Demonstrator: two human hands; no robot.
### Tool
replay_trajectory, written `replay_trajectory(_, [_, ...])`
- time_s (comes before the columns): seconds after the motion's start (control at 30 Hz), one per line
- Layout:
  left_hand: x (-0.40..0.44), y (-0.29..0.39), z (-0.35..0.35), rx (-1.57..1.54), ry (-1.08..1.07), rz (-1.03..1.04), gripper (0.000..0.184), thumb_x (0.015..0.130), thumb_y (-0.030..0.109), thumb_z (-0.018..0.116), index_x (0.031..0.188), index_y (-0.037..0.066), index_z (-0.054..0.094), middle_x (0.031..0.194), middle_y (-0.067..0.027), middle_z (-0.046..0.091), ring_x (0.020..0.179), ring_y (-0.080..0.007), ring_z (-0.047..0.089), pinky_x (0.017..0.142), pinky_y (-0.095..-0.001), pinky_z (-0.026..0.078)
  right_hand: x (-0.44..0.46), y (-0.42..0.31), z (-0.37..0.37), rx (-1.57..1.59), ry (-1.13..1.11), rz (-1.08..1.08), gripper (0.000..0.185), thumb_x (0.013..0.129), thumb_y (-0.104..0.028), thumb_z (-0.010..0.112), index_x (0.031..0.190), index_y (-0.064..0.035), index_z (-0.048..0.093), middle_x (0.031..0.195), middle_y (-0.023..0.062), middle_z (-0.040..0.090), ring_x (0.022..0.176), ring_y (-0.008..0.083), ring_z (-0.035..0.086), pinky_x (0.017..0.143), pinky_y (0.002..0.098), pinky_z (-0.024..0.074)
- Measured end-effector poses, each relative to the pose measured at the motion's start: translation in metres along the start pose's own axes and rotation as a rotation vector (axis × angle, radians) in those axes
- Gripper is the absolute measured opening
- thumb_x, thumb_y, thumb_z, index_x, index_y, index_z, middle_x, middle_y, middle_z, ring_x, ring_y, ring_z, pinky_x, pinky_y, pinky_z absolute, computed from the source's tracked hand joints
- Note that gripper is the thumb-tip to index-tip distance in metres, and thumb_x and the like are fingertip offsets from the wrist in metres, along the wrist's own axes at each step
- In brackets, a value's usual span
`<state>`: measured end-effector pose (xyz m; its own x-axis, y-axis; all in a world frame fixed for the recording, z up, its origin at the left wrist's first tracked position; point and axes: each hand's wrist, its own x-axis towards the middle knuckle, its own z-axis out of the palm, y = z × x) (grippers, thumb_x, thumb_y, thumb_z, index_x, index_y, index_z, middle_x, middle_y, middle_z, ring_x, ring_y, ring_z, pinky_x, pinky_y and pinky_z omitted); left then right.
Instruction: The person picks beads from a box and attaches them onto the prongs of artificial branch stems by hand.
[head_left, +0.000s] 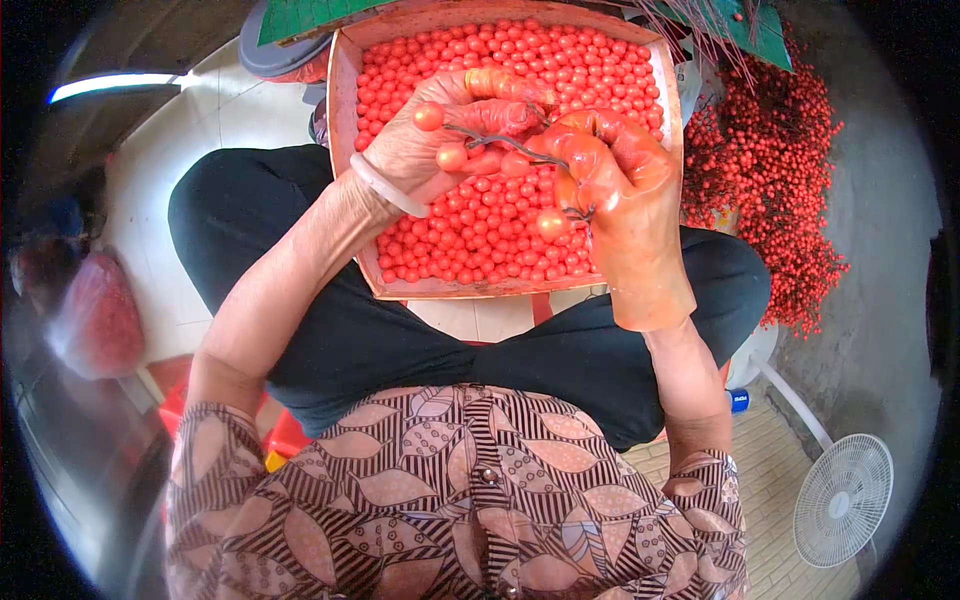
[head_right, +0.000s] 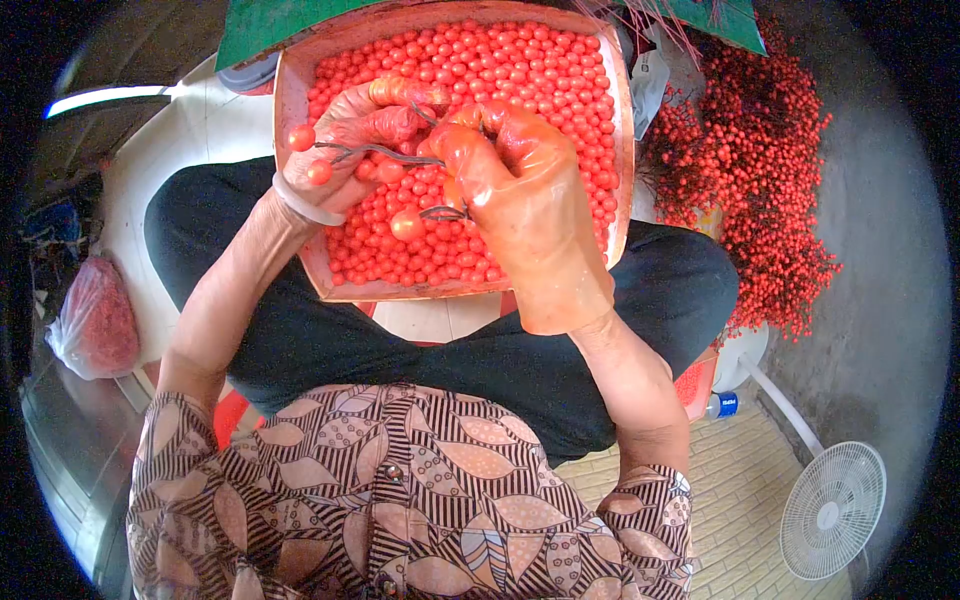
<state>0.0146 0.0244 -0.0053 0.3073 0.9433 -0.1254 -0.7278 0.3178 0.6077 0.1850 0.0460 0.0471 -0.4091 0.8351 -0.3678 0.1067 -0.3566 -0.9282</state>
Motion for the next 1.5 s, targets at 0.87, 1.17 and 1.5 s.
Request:
replay_trajectory(0.87, [0.006, 0.015, 0.004, 0.216, 0.236, -0.104, 0.032, 0.087, 0.019, 0.052, 0.114, 0.003, 0.051, 0.093, -0.0024, 0.06, 0.067, -0.0026, 0.054, 0.044, -0.01, 0.038, 0.003, -0.003, 0.0, -0.122, 0.066, -0.01, 0.015, 0.081, -0.015, 0.059, 0.075, -0.0007, 0.057, 0.056, -0.0003, 0.048, 0.051, 0.0057, 0.042, 0.046, 0.0228, 0.0343])
replay_trajectory(1.17, [0.008, 0.01, 0.001, 0.294, 0.356, -0.134, 0.021, 0.085, 0.014, 0.055, 0.103, 0.003, 0.057, 0.084, -0.0015, 0.059, 0.056, -0.0018, 0.046, 0.039, -0.0124, 0.03, 0.003, -0.001, 0.004, -0.182, 0.103, -0.046, 0.016, 0.08, -0.013, 0.059, 0.071, -0.0001, 0.055, 0.055, 0.0009, 0.049, 0.05, 0.0063, 0.043, 0.045, 0.025, 0.0347])
replay_trajectory(1.5, [0.006, 0.004, -0.004, 0.123, 0.242, -0.106, 0.02, 0.081, 0.014, 0.06, 0.099, 0.005, 0.06, 0.084, -0.0019, 0.062, 0.051, -0.003, 0.043, 0.04, -0.0159, 0.024, 0.002, 0.008, 0.007, -0.42, 0.148, -0.335, 0.01, 0.075, -0.004, 0.06, 0.07, 0.0018, 0.053, 0.057, 0.0132, 0.053, 0.05, 0.0174, 0.052, 0.048, 0.0294, 0.0393])
